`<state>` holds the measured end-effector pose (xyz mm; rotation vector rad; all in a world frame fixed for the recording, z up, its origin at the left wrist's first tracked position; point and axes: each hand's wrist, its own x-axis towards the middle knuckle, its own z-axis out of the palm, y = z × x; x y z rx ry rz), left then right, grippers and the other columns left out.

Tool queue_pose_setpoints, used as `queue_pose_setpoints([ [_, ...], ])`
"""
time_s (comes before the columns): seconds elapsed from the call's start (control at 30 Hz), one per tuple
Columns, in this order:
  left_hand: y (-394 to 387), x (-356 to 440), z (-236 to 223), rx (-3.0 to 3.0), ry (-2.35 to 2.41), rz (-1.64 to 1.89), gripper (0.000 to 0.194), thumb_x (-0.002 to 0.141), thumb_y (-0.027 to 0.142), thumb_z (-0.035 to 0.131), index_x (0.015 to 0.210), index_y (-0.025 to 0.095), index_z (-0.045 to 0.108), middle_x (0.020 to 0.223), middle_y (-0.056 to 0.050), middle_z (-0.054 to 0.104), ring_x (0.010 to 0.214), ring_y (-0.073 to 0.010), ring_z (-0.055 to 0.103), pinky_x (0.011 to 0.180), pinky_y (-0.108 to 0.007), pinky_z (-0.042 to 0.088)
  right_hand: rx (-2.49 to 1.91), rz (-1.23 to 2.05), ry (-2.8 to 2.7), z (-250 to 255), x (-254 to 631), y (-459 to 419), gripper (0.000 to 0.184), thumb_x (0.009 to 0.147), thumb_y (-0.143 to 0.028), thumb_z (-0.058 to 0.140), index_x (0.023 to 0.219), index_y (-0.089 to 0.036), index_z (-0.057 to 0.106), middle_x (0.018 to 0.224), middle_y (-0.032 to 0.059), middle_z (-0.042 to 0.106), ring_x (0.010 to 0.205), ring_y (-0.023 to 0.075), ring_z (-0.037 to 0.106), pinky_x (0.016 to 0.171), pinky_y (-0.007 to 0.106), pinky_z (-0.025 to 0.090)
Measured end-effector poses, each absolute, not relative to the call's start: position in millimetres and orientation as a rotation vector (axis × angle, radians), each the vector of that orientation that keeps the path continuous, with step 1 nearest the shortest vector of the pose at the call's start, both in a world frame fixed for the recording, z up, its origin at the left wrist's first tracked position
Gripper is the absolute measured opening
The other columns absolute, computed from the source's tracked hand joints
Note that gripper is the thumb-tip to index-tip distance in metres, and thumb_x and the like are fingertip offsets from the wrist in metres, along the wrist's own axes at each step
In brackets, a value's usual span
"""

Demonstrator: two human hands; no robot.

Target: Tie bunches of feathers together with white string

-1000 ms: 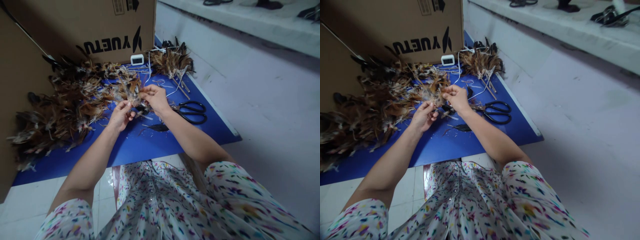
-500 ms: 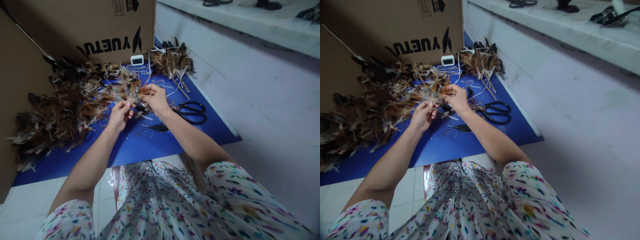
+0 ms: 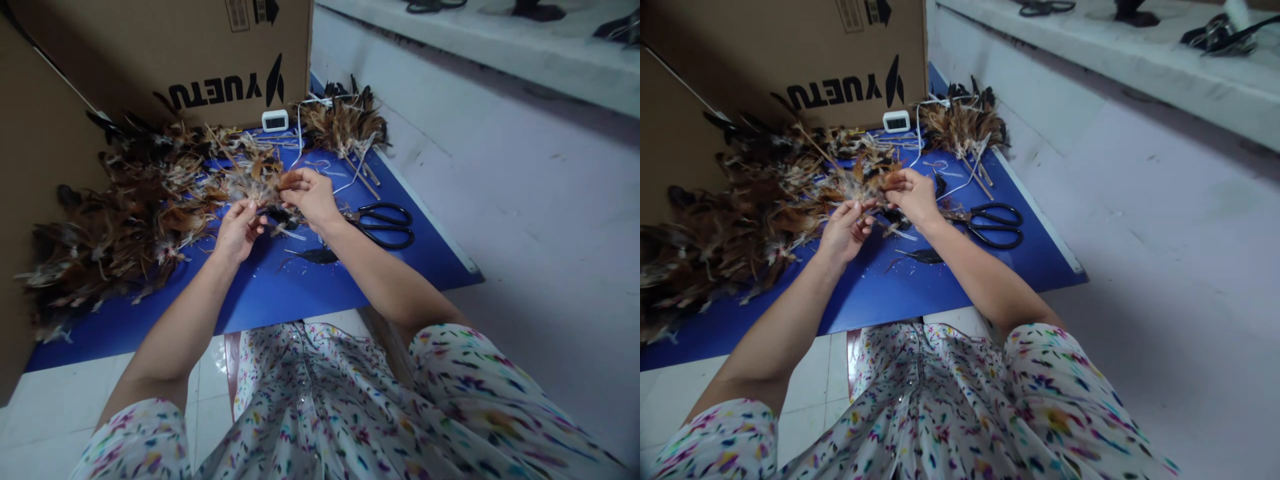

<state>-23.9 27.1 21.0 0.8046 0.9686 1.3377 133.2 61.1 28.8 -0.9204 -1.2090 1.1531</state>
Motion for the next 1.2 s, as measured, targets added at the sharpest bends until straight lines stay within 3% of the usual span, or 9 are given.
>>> queue_pose_setpoints([
  [0.3,26.2,-20.7,19.6,0.863,1.021,1.27,0.032,0.065,0.024,0.084,0.07,0.018,0.054,0.056,0.007,0.055,0.045,-0.008,0.057,0.036,-0.016,0.038,-0.893,1.205,-1.183,27.7,131.1,60.3,0.027,0.066,-0.018,0.078,0.076,-0.019,0.054,0.067,-0.006,0.06,0.06,0.0079,0.059,0.055,0.021,0.056],
  [0.5,27.1,-22.8,17.6,0.916,0.999,1.302,0.026,0.066,0.022,0.082,0.068,0.015,0.057,0.071,0.0,0.069,0.042,-0.0049,0.052,0.036,-0.015,0.038,-0.898,1.21,-1.2,25.7,130.9,61.0,0.028,0.063,-0.016,0.081,0.078,-0.019,0.057,0.069,-0.0049,0.061,0.061,0.0099,0.06,0.058,0.026,0.058],
  [0.83,30.2,-25.3,19.8,0.766,0.992,1.415,0.017,0.074,0.017,0.076,0.071,0.016,0.059,0.073,0.0,0.07,0.046,-0.003,0.051,0.04,-0.013,0.037,-0.905,1.291,-1.173,27.5,134.5,60.9,0.022,0.071,-0.01,0.073,0.082,-0.019,0.056,0.069,-0.0038,0.064,0.066,0.011,0.068,0.056,0.02,0.056],
  [1.03,28.1,-23.2,20.9,0.704,1.038,1.374,0.014,0.076,0.016,0.074,0.074,0.017,0.061,0.075,0.0,0.071,0.069,-0.0096,0.068,0.052,-0.015,0.05,-0.885,1.287,-1.102,30.0,136.2,60.8,0.02,0.075,-0.012,0.073,0.084,-0.019,0.057,0.076,-0.0027,0.064,0.072,0.0121,0.069,0.068,0.027,0.059],
  [1.2,26.0,-21.3,18.6,0.765,1.018,1.309,0.011,0.079,0.017,0.071,0.075,0.017,0.06,0.076,0.0,0.071,0.07,-0.0103,0.069,0.063,-0.02,0.057,-0.821,1.282,-1.04,27.0,137.7,64.7,0.02,0.075,-0.018,0.075,0.087,-0.021,0.058,0.078,-0.003,0.064,0.079,0.0125,0.068,0.076,0.031,0.06],
])
